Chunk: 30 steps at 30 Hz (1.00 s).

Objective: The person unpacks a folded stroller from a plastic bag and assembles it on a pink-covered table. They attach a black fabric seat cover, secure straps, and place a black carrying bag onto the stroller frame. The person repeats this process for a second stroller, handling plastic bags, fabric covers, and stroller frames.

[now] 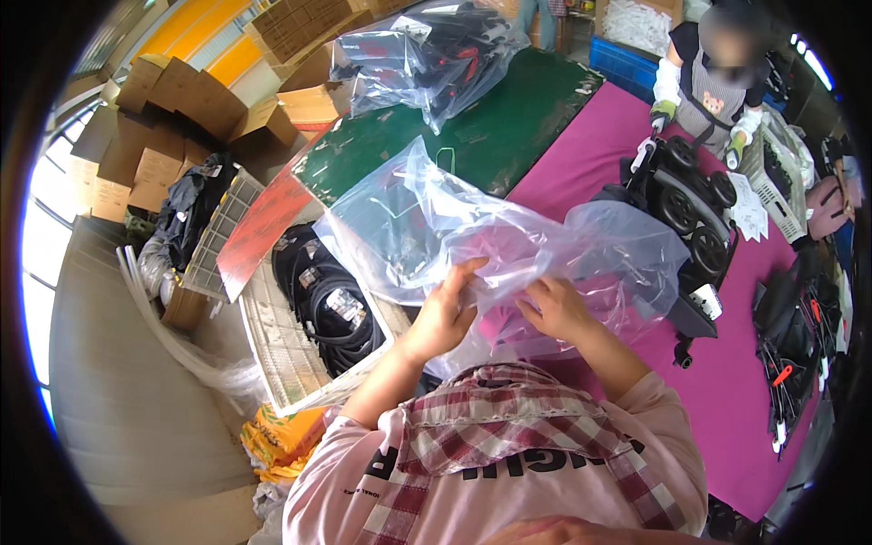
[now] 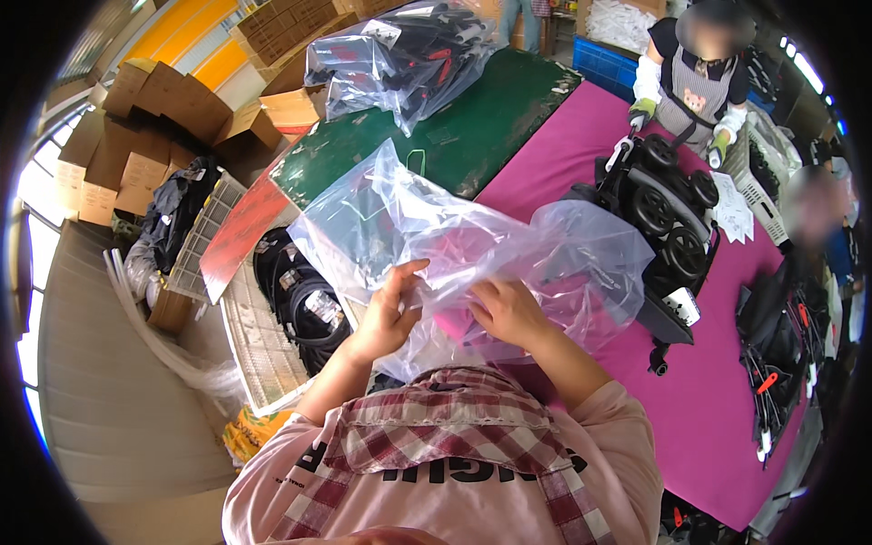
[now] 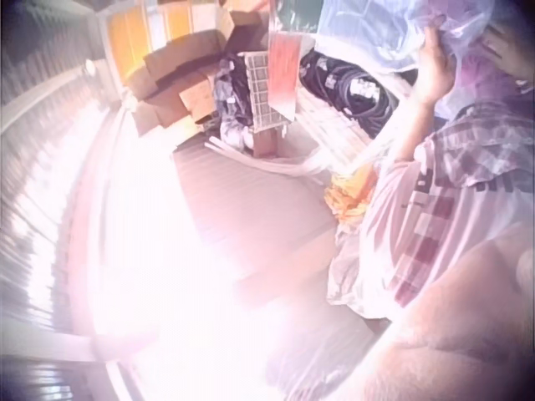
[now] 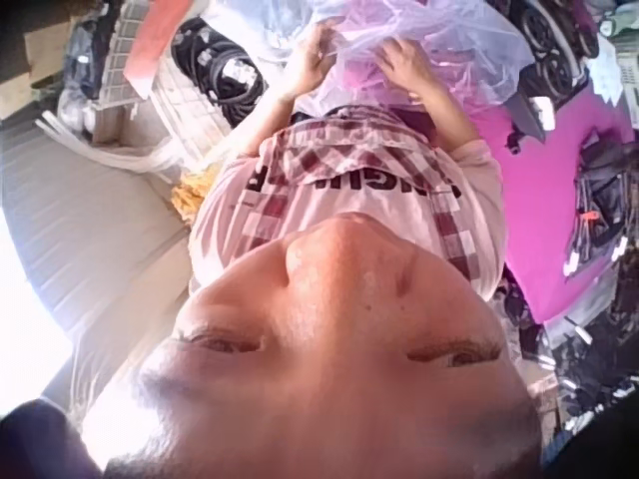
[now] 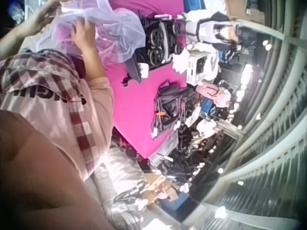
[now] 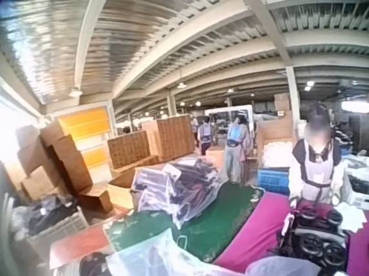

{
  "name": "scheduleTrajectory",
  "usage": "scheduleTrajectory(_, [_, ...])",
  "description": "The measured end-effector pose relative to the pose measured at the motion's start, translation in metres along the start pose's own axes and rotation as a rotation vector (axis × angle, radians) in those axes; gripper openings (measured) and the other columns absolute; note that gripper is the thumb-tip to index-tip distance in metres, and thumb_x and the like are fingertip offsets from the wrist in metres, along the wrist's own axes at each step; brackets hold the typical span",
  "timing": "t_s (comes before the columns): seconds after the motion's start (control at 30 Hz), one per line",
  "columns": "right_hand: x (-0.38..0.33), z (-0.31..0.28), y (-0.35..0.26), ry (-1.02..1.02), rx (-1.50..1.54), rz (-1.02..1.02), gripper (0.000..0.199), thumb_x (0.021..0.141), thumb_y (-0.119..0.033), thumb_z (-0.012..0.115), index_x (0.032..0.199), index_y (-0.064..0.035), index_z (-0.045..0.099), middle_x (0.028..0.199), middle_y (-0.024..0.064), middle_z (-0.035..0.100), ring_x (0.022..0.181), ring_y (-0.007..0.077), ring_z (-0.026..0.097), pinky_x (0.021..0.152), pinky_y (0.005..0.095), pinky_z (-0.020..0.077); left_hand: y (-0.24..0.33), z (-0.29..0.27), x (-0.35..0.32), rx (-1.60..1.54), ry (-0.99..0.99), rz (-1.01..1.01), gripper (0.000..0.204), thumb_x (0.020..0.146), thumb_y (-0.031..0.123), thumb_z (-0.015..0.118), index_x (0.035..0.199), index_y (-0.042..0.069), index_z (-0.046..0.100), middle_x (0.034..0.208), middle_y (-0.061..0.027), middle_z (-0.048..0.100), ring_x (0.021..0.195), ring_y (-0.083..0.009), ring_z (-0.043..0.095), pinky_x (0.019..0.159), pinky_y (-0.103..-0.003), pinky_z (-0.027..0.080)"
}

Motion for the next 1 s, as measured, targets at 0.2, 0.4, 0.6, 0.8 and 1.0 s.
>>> scheduleTrajectory(0.2, [0.041, -0.110, -0.130, 0.607, -0.351, -0.431, 0.040, 0.077, -0.021, 0.072, 0.114, -0.0091, 0.061, 0.116, 0.0105, 0.060, 0.110, 0.0278, 0.057, 0.096, 0.0472, 0.0393, -0.018, -0.037, -0.009, -0.022, 0.107, 0.113, 0.060, 0.072, -0.014, 0.050, 0.129, 0.004, 0.044, 0.113, -0.0179, 0.055, 0.101, -0.0362, 0.057, 0.086, -0.038, 0.047])
scheduleTrajectory(0.4, [0.007, -0.008, 0.070, -0.217, -0.642, 0.271, 0.027, 0.075, -0.018, 0.068, 0.101, -0.0102, 0.065, 0.103, 0.0092, 0.064, 0.103, 0.0267, 0.058, 0.104, 0.0470, 0.0301, -0.037, -0.055, -0.020, 0.111, 0.006, 0.122, 0.024, 0.069, -0.017, 0.048, 0.070, 0.003, 0.060, 0.115, -0.0147, 0.057, 0.079, -0.0254, 0.062, 0.068, -0.033, 0.050])
scheduleTrajectory(0.6, [-0.009, 0.022, 0.125, -0.308, -0.562, 0.340, 0.019, 0.079, -0.017, 0.061, 0.094, -0.0087, 0.067, 0.097, 0.0105, 0.064, 0.103, 0.0274, 0.058, 0.093, 0.0442, 0.0389, -0.255, 0.005, -0.149, 0.215, -0.067, -0.264, 0.037, 0.065, -0.010, 0.045, 0.082, 0.012, 0.070, 0.092, -0.0179, 0.061, 0.093, -0.0376, 0.060, 0.084, -0.042, 0.049])
scheduleTrajectory(0.8, [0.149, 0.056, 0.101, -0.322, -0.484, 0.325, 0.026, 0.092, -0.023, 0.050, 0.106, -0.0056, 0.063, 0.105, 0.0203, 0.063, 0.098, 0.0361, 0.061, 0.081, 0.0477, 0.0497, -0.255, -0.154, -0.226, 0.367, 0.674, -0.301, 0.025, 0.075, -0.005, 0.043, 0.091, 0.000, 0.062, 0.081, -0.0149, 0.060, 0.077, -0.0282, 0.057, 0.070, -0.039, 0.046])
scheduleTrajectory(1.0, [0.181, -0.136, -0.251, 0.869, 0.395, -1.042, 0.031, 0.095, -0.027, 0.050, 0.118, -0.0092, 0.060, 0.106, 0.0101, 0.065, 0.096, 0.0310, 0.062, 0.086, 0.0380, 0.0479, 0.147, -0.266, -0.312, 1.120, 1.776, 0.431, 0.015, 0.093, 0.009, 0.051, 0.095, -0.002, 0.061, 0.083, -0.0097, 0.062, 0.071, -0.0157, 0.060, 0.056, -0.026, 0.048])
Point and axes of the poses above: each hand's wrist, its own x-axis towards the middle knuckle, its own z-axis out of the palm, y = z × x, the point moved 8 cm from there along x, towards the middle knuckle
